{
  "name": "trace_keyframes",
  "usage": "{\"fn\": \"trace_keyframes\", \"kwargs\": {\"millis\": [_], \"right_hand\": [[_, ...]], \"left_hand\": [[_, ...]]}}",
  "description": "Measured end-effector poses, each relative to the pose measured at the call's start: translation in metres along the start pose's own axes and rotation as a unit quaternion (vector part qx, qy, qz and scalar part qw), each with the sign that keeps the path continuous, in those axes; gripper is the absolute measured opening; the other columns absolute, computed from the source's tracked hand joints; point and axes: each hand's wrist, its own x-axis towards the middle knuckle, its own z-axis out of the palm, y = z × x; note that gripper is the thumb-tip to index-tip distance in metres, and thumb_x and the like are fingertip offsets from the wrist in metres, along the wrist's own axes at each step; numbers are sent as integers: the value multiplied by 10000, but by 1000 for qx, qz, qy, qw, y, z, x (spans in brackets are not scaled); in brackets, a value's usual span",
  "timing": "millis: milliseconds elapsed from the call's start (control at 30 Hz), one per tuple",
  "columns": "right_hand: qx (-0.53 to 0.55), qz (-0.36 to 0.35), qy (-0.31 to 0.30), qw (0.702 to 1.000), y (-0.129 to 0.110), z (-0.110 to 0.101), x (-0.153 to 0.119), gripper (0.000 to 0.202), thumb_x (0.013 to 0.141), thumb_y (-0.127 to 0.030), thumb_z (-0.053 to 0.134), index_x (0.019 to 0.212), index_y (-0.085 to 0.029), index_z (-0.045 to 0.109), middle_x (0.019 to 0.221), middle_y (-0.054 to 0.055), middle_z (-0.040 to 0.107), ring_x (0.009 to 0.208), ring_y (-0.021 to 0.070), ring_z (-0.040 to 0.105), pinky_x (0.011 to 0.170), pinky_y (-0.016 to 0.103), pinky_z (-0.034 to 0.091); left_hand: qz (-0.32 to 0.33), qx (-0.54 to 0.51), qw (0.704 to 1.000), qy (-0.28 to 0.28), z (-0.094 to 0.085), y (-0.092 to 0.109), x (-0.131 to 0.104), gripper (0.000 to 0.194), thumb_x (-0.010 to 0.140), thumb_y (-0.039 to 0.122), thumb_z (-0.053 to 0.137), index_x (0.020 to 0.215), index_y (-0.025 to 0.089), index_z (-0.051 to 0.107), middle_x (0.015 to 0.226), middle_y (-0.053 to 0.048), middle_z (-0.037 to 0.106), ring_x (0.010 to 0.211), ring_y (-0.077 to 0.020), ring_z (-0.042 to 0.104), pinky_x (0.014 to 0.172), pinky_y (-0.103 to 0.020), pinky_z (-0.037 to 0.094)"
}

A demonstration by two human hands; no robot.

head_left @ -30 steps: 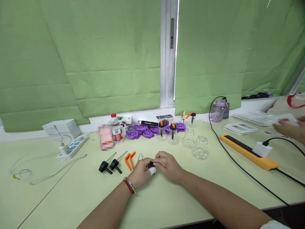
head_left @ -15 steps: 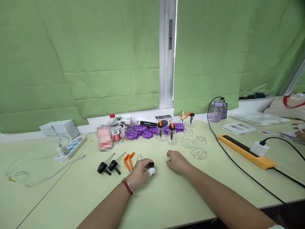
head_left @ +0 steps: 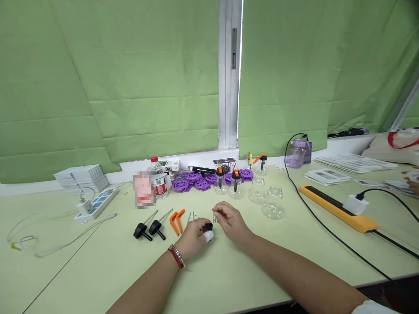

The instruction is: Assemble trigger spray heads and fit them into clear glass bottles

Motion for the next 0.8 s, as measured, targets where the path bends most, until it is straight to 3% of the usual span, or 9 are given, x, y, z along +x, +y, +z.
{"fn": "trace_keyframes", "kwargs": {"millis": [800], "right_hand": [[-2, -51, -58, 997, -8, 6, -9, 133, 850, -120, 446, 896, -201, 541, 867, 40, 531, 783, 138, 524, 690, 267, 431]], "left_hand": [[3, 1, 1000, -2, -1, 3, -1, 98, 728, 180, 541, 803, 154, 599, 734, -11, 573, 686, -130, 488, 639, -238, 383]]}}
